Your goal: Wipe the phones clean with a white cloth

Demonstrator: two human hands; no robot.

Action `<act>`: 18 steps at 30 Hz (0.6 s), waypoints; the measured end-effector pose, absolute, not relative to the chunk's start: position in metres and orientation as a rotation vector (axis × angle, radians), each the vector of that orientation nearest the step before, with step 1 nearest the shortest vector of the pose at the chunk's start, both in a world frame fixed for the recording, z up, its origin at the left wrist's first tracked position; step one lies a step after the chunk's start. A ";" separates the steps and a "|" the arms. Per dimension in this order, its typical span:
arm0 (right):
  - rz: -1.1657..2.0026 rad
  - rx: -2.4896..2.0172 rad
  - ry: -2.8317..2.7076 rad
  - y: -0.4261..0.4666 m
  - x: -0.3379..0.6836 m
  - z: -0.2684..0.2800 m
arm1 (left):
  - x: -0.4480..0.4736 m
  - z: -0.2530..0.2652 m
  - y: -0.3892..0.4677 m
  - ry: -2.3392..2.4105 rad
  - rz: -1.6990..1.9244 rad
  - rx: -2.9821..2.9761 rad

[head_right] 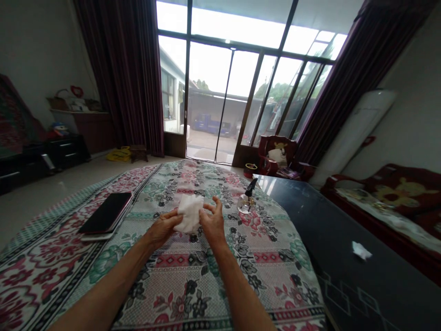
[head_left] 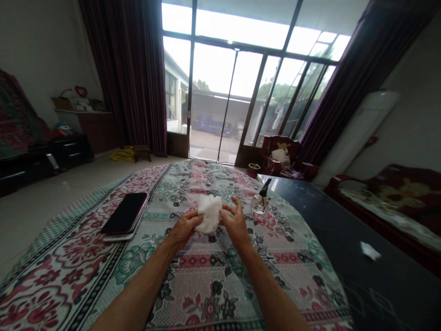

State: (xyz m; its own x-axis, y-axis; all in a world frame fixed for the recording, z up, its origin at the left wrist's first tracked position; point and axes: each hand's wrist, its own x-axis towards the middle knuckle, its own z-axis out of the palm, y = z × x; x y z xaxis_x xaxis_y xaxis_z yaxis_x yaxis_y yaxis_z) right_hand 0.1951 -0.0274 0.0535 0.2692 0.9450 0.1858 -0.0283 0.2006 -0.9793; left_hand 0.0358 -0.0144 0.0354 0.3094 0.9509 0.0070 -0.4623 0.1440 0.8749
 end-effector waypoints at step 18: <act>0.993 -1.251 -1.199 -0.036 0.187 0.054 | 0.040 0.017 -0.013 0.640 1.122 1.061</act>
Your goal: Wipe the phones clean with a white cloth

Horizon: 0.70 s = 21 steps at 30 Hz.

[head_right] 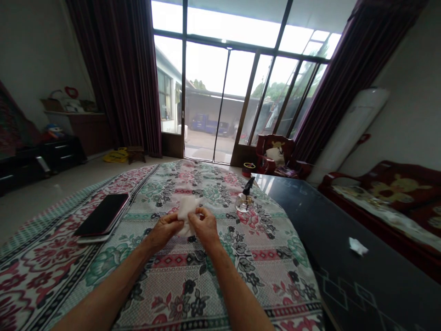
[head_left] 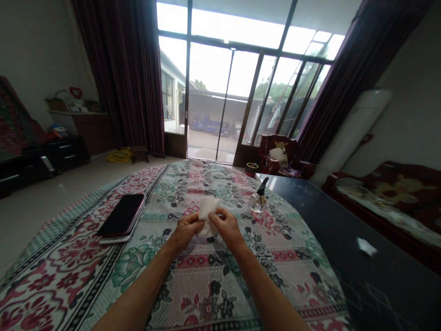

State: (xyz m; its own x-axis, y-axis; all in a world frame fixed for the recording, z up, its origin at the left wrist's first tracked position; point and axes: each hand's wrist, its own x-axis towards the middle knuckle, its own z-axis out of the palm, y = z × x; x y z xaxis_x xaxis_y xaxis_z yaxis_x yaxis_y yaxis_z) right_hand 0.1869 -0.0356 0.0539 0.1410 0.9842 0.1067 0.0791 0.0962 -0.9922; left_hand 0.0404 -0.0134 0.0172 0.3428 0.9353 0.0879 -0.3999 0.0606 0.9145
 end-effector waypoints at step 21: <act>1.181 -1.041 -1.212 -0.042 0.183 0.059 | 0.049 0.028 -0.016 0.724 1.265 0.739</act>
